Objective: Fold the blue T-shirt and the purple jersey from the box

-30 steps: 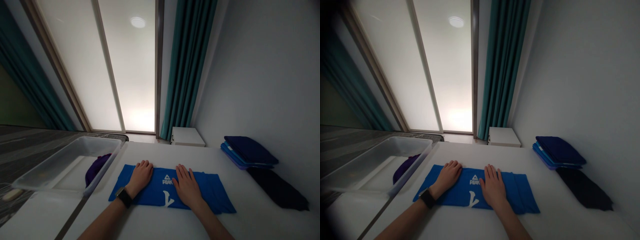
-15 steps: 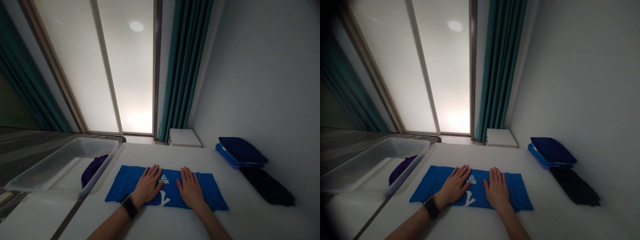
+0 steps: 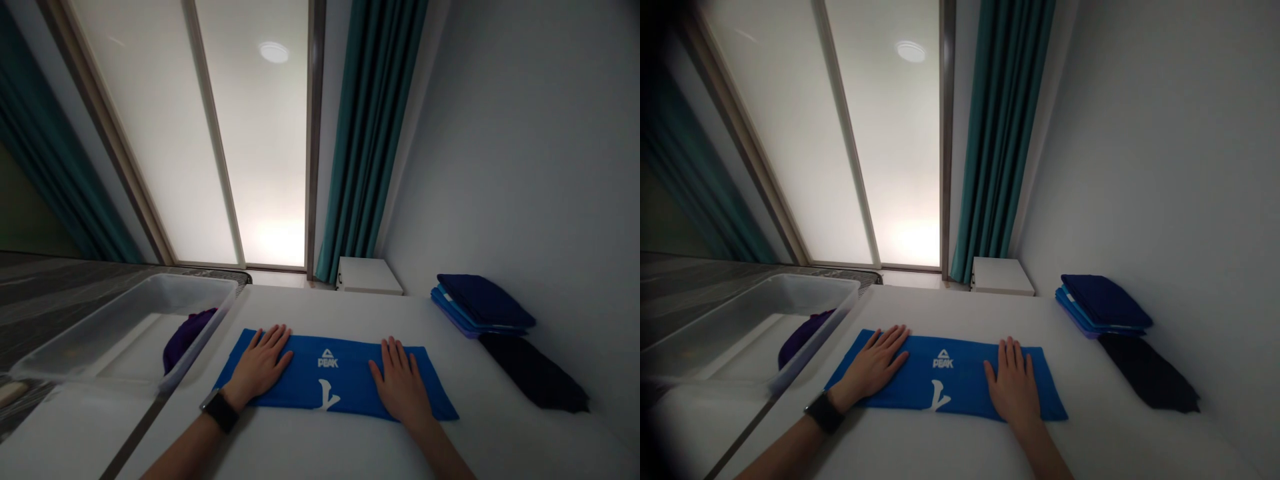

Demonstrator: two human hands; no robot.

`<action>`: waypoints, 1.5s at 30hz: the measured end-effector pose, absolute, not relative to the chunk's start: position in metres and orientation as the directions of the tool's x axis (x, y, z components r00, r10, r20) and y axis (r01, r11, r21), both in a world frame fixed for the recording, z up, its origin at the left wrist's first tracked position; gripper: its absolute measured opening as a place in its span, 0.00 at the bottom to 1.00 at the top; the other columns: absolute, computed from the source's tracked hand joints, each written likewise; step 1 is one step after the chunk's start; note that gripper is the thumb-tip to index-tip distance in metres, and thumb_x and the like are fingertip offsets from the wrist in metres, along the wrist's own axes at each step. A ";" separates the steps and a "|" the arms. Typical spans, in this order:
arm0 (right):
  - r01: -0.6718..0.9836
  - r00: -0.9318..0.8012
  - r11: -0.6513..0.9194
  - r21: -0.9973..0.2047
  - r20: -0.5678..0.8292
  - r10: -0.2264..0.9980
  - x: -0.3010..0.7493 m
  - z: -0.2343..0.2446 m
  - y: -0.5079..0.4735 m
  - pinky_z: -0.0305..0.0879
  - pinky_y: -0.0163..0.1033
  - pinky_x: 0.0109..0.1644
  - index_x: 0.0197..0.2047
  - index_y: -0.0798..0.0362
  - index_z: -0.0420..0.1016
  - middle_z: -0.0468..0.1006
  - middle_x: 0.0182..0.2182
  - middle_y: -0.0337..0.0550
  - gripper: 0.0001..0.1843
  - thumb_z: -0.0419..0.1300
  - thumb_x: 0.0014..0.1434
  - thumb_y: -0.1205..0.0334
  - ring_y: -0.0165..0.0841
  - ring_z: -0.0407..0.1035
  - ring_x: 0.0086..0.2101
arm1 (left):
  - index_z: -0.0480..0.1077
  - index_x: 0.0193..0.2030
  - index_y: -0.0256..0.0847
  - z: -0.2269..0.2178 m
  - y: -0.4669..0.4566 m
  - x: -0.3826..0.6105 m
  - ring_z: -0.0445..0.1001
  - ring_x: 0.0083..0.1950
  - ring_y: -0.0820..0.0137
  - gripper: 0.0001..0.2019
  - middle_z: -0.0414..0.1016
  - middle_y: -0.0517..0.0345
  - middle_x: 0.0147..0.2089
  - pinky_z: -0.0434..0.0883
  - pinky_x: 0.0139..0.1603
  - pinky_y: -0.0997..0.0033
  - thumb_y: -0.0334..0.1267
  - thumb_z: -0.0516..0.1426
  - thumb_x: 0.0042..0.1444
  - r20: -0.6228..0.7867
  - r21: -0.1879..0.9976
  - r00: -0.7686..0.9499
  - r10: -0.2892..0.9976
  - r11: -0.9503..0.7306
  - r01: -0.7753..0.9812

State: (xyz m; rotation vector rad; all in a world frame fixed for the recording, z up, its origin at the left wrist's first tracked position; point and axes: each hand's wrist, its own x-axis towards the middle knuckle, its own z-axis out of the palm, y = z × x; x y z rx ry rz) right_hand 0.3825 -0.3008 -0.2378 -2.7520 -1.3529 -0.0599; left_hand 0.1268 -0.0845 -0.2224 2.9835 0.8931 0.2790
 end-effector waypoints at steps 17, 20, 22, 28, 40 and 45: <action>0.792 0.610 -0.609 -0.031 0.049 0.791 0.387 -0.237 -0.298 0.35 0.56 0.70 0.71 0.62 0.48 0.45 0.71 0.52 0.41 0.36 0.66 0.41 0.44 0.38 0.69 | 0.56 0.70 0.43 -0.213 -0.088 0.125 0.53 0.72 0.60 0.27 0.56 0.53 0.71 0.48 0.71 0.49 0.51 0.41 0.69 0.139 0.066 0.817 0.560 -0.828 0.557; 0.816 0.578 -0.576 -0.057 0.052 0.814 0.392 -0.236 -0.295 0.33 0.56 0.70 0.71 0.62 0.47 0.45 0.71 0.52 0.41 0.36 0.67 0.41 0.43 0.36 0.69 | 0.56 0.70 0.42 -0.211 -0.091 0.126 0.52 0.73 0.60 0.27 0.55 0.52 0.71 0.49 0.71 0.48 0.51 0.42 0.69 0.124 0.062 0.802 0.585 -0.811 0.582; 0.832 0.554 -0.550 -0.069 0.049 0.831 0.398 -0.236 -0.291 0.32 0.56 0.70 0.72 0.62 0.47 0.44 0.71 0.51 0.40 0.36 0.67 0.41 0.42 0.35 0.69 | 0.56 0.70 0.42 -0.211 -0.093 0.127 0.52 0.72 0.59 0.27 0.55 0.52 0.71 0.49 0.70 0.47 0.50 0.42 0.69 0.125 0.062 0.784 0.609 -0.793 0.606; 0.875 0.481 -0.478 -0.076 0.031 0.876 0.419 -0.232 -0.273 0.30 0.54 0.70 0.72 0.60 0.45 0.43 0.71 0.51 0.40 0.35 0.68 0.41 0.40 0.34 0.69 | 0.57 0.69 0.44 -0.217 -0.101 0.129 0.53 0.72 0.57 0.26 0.57 0.50 0.71 0.50 0.69 0.44 0.49 0.43 0.68 0.157 0.066 0.721 0.675 -0.736 0.674; 0.889 0.456 -0.453 -0.062 0.050 0.888 0.420 -0.219 -0.261 0.29 0.52 0.71 0.72 0.63 0.45 0.43 0.71 0.51 0.38 0.36 0.69 0.44 0.39 0.35 0.69 | 0.57 0.69 0.39 -0.213 -0.107 0.134 0.52 0.72 0.55 0.27 0.57 0.45 0.71 0.47 0.70 0.42 0.49 0.44 0.68 0.187 0.029 0.720 0.668 -0.737 0.676; 0.807 0.590 -0.587 -0.064 0.057 0.806 0.377 -0.219 -0.268 0.35 0.53 0.70 0.71 0.64 0.46 0.46 0.70 0.56 0.38 0.38 0.68 0.46 0.43 0.39 0.69 | 0.47 0.73 0.47 -0.187 -0.113 0.152 0.49 0.73 0.61 0.29 0.49 0.52 0.74 0.49 0.72 0.51 0.49 0.46 0.68 0.225 0.025 0.947 0.230 -0.973 0.230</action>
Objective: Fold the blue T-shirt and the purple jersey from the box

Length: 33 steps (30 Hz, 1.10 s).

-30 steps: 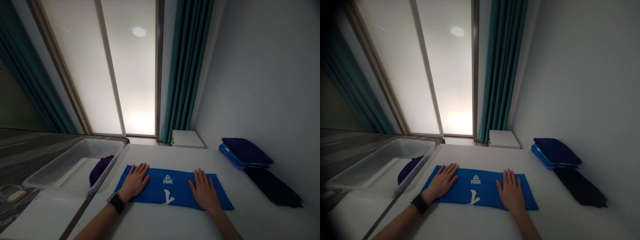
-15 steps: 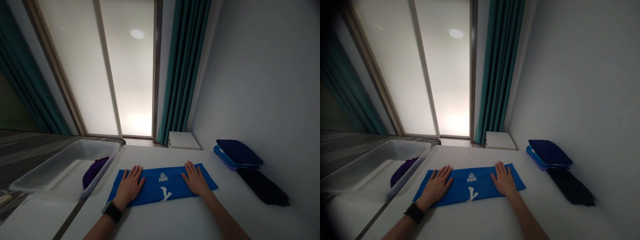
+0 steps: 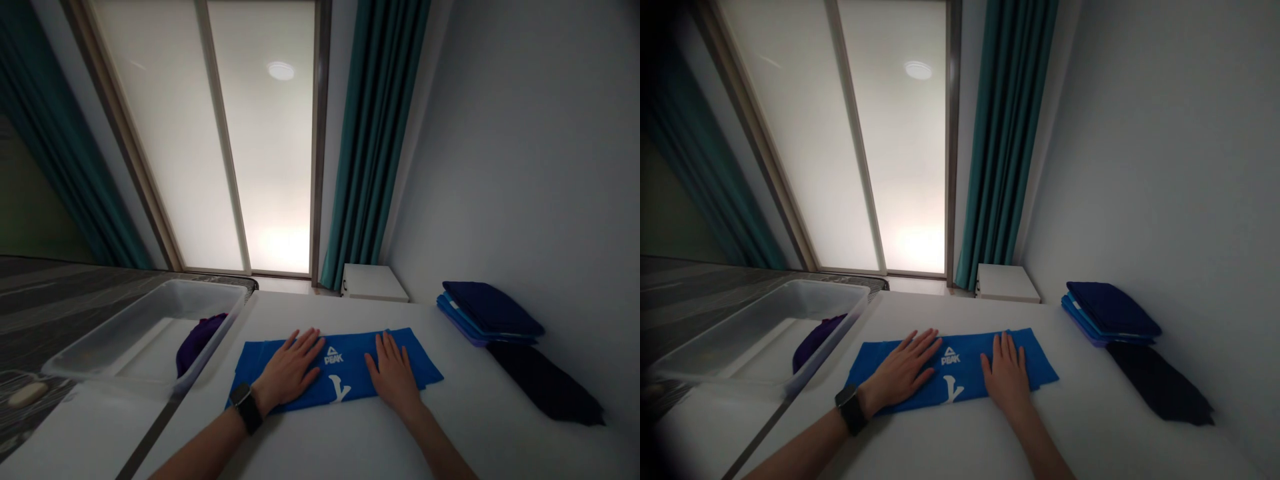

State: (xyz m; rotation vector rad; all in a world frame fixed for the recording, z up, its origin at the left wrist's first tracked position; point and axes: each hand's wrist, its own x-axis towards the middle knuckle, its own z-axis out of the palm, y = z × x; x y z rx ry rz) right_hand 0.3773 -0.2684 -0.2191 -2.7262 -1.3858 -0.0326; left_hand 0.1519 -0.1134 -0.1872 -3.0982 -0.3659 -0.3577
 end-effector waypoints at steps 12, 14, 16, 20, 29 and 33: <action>0.782 0.620 -0.624 0.015 0.098 0.779 0.347 -0.244 -0.281 0.35 0.57 0.69 0.70 0.67 0.49 0.47 0.69 0.65 0.40 0.41 0.67 0.44 0.52 0.41 0.68 | 0.49 0.73 0.45 -0.165 -0.076 0.171 0.50 0.73 0.55 0.34 0.46 0.53 0.75 0.48 0.72 0.50 0.52 0.51 0.63 -0.016 0.300 0.910 -0.413 -0.871 -0.390; 0.797 0.602 -0.603 -0.014 0.089 0.793 0.352 -0.245 -0.281 0.34 0.56 0.70 0.71 0.67 0.48 0.47 0.69 0.64 0.41 0.40 0.67 0.43 0.51 0.40 0.68 | 0.47 0.73 0.46 -0.167 -0.078 0.168 0.48 0.73 0.55 0.34 0.44 0.54 0.75 0.47 0.72 0.49 0.52 0.51 0.64 -0.031 0.315 0.922 -0.385 -0.879 -0.357; 0.814 0.581 -0.580 -0.042 0.078 0.810 0.357 -0.246 -0.280 0.32 0.56 0.70 0.71 0.67 0.48 0.46 0.69 0.63 0.42 0.39 0.67 0.41 0.50 0.39 0.68 | 0.46 0.73 0.47 -0.166 -0.082 0.166 0.48 0.74 0.55 0.35 0.44 0.54 0.75 0.47 0.72 0.49 0.52 0.52 0.63 -0.043 0.319 0.931 -0.362 -0.888 -0.331; 0.851 0.523 -0.519 -0.074 0.048 0.851 0.371 -0.245 -0.276 0.31 0.56 0.70 0.71 0.66 0.46 0.44 0.70 0.61 0.42 0.38 0.67 0.40 0.49 0.36 0.69 | 0.44 0.74 0.48 -0.164 -0.094 0.161 0.46 0.74 0.56 0.35 0.43 0.55 0.75 0.47 0.72 0.49 0.53 0.52 0.64 -0.059 0.319 0.954 -0.293 -0.911 -0.260; 0.904 0.417 -0.419 -0.088 -0.043 0.908 0.394 -0.224 -0.258 0.32 0.53 0.70 0.72 0.65 0.44 0.42 0.71 0.57 0.39 0.39 0.68 0.45 0.45 0.35 0.69 | 0.43 0.74 0.51 -0.174 -0.114 0.155 0.44 0.74 0.58 0.33 0.41 0.57 0.75 0.45 0.73 0.51 0.54 0.49 0.66 0.004 0.305 0.991 -0.137 -0.943 -0.131; 0.842 0.532 -0.530 -0.102 0.001 0.846 0.362 -0.218 -0.241 0.35 0.51 0.70 0.70 0.70 0.50 0.47 0.69 0.61 0.34 0.39 0.67 0.57 0.46 0.40 0.69 | 0.40 0.74 0.49 -0.179 -0.114 0.155 0.44 0.74 0.58 0.34 0.41 0.56 0.75 0.44 0.73 0.51 0.53 0.49 0.66 0.013 0.301 0.993 -0.118 -0.946 -0.117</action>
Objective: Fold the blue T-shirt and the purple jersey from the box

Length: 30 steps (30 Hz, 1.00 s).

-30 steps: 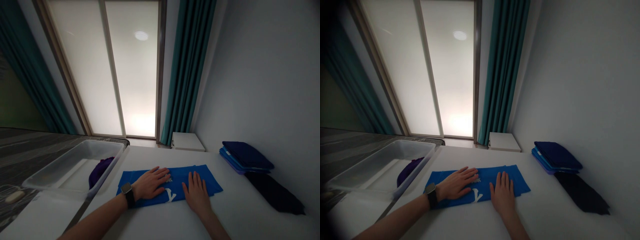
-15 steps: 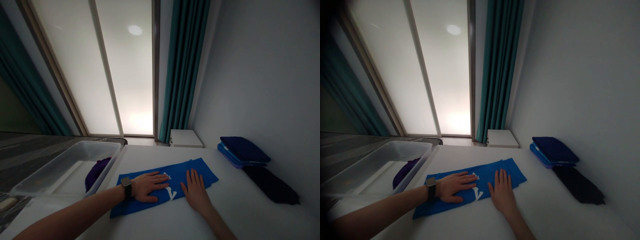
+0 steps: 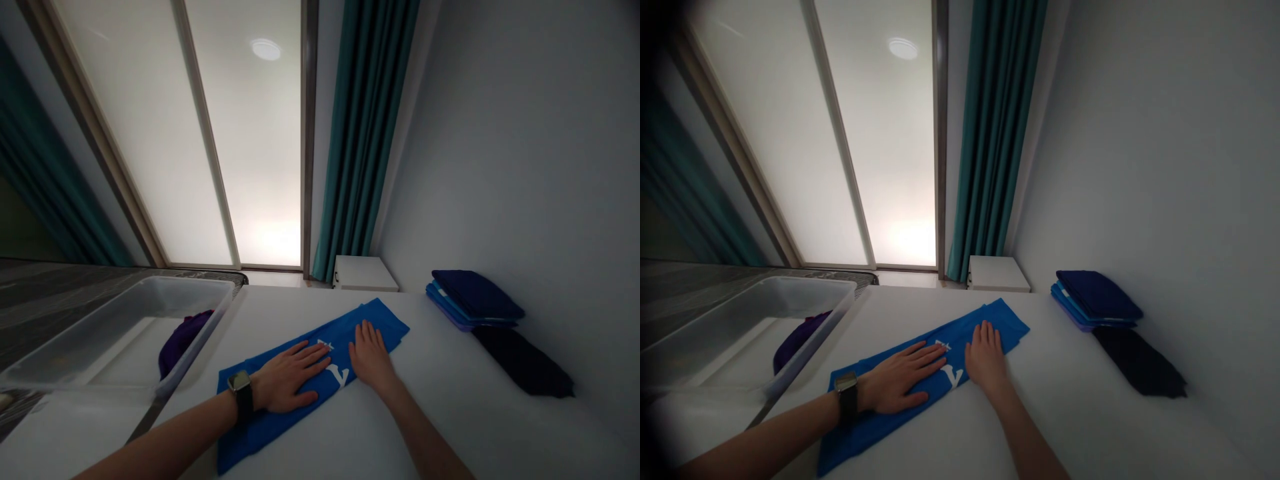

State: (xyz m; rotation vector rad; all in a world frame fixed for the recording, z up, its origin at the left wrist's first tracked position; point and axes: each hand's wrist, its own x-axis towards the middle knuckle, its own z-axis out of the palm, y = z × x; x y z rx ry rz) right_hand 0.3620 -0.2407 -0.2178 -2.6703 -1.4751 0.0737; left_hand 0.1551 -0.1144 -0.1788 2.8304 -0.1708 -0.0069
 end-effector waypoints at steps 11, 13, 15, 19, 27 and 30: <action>0.856 0.517 -0.505 -0.113 0.134 0.845 0.320 -0.238 -0.222 0.30 0.59 0.69 0.70 0.68 0.51 0.47 0.69 0.61 0.35 0.39 0.68 0.51 0.48 0.39 0.69 | 0.37 0.75 0.40 -0.187 -0.120 0.155 0.42 0.75 0.58 0.38 0.41 0.47 0.75 0.42 0.74 0.52 0.55 0.48 0.65 0.007 0.240 1.000 -0.026 -0.970 -0.027; 0.886 0.461 -0.449 -0.115 0.126 0.878 0.327 -0.236 -0.221 0.30 0.58 0.69 0.70 0.68 0.50 0.46 0.70 0.60 0.36 0.38 0.68 0.50 0.47 0.38 0.69 | 0.38 0.74 0.39 -0.190 -0.126 0.155 0.43 0.75 0.58 0.38 0.42 0.46 0.75 0.43 0.73 0.52 0.56 0.47 0.66 0.016 0.226 1.000 0.020 -0.974 0.016; 0.915 0.400 -0.388 -0.114 0.120 0.908 0.335 -0.234 -0.219 0.30 0.56 0.70 0.70 0.67 0.49 0.46 0.70 0.58 0.36 0.37 0.69 0.49 0.45 0.37 0.69 | 0.39 0.74 0.38 -0.195 -0.134 0.156 0.43 0.75 0.57 0.37 0.43 0.46 0.75 0.43 0.73 0.51 0.56 0.46 0.66 0.038 0.217 0.995 0.088 -0.973 0.078; 0.956 0.285 -0.276 -0.097 0.100 0.953 0.347 -0.231 -0.213 0.30 0.55 0.70 0.71 0.66 0.49 0.46 0.70 0.56 0.36 0.36 0.69 0.49 0.44 0.36 0.69 | 0.40 0.74 0.37 -0.209 -0.153 0.161 0.42 0.75 0.55 0.37 0.42 0.44 0.75 0.43 0.73 0.49 0.57 0.43 0.66 0.073 0.208 0.969 0.236 -0.954 0.216; 0.962 0.260 -0.252 -0.109 0.068 0.963 0.351 -0.226 -0.212 0.30 0.54 0.70 0.71 0.64 0.48 0.46 0.70 0.54 0.36 0.36 0.68 0.49 0.41 0.36 0.69 | 0.47 0.72 0.32 -0.197 -0.140 0.167 0.48 0.73 0.50 0.39 0.49 0.38 0.73 0.47 0.72 0.48 0.59 0.44 0.65 0.027 0.199 0.990 0.140 -0.971 0.132; 0.941 0.322 -0.315 -0.125 0.045 0.946 0.345 -0.223 -0.213 0.31 0.53 0.70 0.71 0.62 0.48 0.46 0.70 0.52 0.34 0.36 0.69 0.51 0.41 0.37 0.69 | 0.54 0.70 0.34 -0.180 -0.116 0.168 0.54 0.71 0.53 0.34 0.56 0.40 0.71 0.50 0.72 0.55 0.55 0.47 0.65 0.021 0.177 0.998 -0.051 -0.983 -0.054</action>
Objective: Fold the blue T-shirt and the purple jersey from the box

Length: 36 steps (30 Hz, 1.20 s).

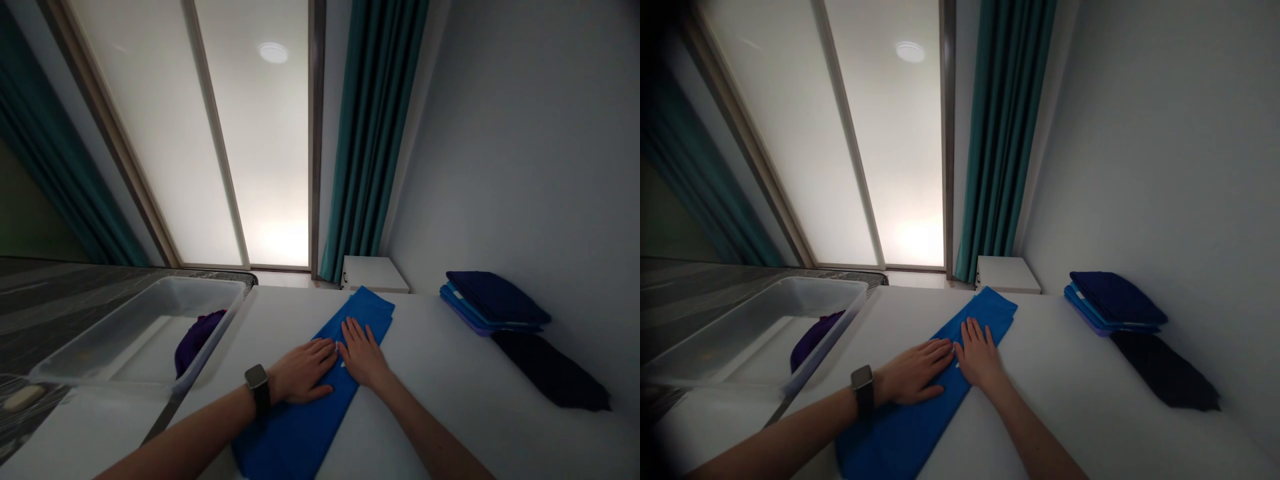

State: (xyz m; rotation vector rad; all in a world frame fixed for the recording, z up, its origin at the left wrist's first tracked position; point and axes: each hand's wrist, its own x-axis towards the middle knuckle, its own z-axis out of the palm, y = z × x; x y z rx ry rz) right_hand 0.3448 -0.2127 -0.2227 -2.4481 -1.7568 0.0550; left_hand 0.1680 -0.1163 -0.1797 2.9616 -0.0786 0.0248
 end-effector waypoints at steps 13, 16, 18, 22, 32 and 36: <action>0.928 0.363 -0.354 -0.115 0.072 0.929 0.350 -0.233 -0.200 0.32 0.54 0.70 0.71 0.67 0.48 0.44 0.70 0.59 0.36 0.37 0.69 0.49 0.46 0.37 0.69 | 0.41 0.74 0.36 -0.201 -0.123 0.159 0.42 0.75 0.56 0.34 0.41 0.44 0.75 0.47 0.73 0.53 0.52 0.45 0.68 0.031 0.234 0.999 0.026 -0.972 0.018; 0.956 0.281 -0.275 -0.104 0.056 0.958 0.360 -0.233 -0.196 0.31 0.53 0.70 0.71 0.67 0.47 0.43 0.70 0.58 0.36 0.37 0.69 0.49 0.45 0.36 0.69 | 0.41 0.74 0.36 -0.212 -0.139 0.163 0.42 0.75 0.56 0.34 0.42 0.45 0.75 0.46 0.73 0.52 0.51 0.45 0.68 0.071 0.244 0.985 0.157 -0.960 0.135; 0.971 0.224 -0.218 -0.094 0.054 0.973 0.366 -0.233 -0.194 0.32 0.53 0.70 0.71 0.65 0.47 0.43 0.70 0.57 0.36 0.37 0.69 0.49 0.44 0.36 0.69 | 0.40 0.74 0.37 -0.221 -0.150 0.167 0.42 0.75 0.55 0.34 0.42 0.45 0.75 0.47 0.73 0.50 0.50 0.44 0.67 0.097 0.255 0.963 0.250 -0.942 0.218; 0.995 0.068 -0.063 -0.079 0.064 0.996 0.380 -0.234 -0.191 0.33 0.51 0.71 0.71 0.62 0.47 0.43 0.71 0.54 0.36 0.37 0.69 0.47 0.41 0.36 0.69 | 0.33 0.75 0.34 -0.237 -0.175 0.179 0.40 0.75 0.51 0.37 0.38 0.43 0.75 0.47 0.72 0.44 0.49 0.45 0.66 0.140 0.264 0.918 0.370 -0.908 0.325; 0.994 -0.003 0.007 -0.113 0.030 1.000 0.383 -0.222 -0.199 0.34 0.52 0.71 0.72 0.58 0.46 0.44 0.71 0.49 0.34 0.38 0.70 0.49 0.37 0.37 0.69 | 0.47 0.73 0.35 -0.230 -0.191 0.189 0.45 0.74 0.53 0.32 0.48 0.45 0.74 0.48 0.72 0.45 0.50 0.43 0.67 0.184 0.332 0.856 0.484 -0.850 0.409; 0.990 0.044 -0.038 -0.134 0.040 0.998 0.368 -0.219 -0.219 0.33 0.52 0.71 0.71 0.58 0.48 0.46 0.70 0.49 0.35 0.38 0.69 0.46 0.38 0.38 0.69 | 0.54 0.70 0.40 -0.207 -0.146 0.184 0.50 0.73 0.61 0.25 0.54 0.50 0.72 0.52 0.71 0.50 0.41 0.42 0.68 0.208 0.288 0.883 0.420 -0.889 0.355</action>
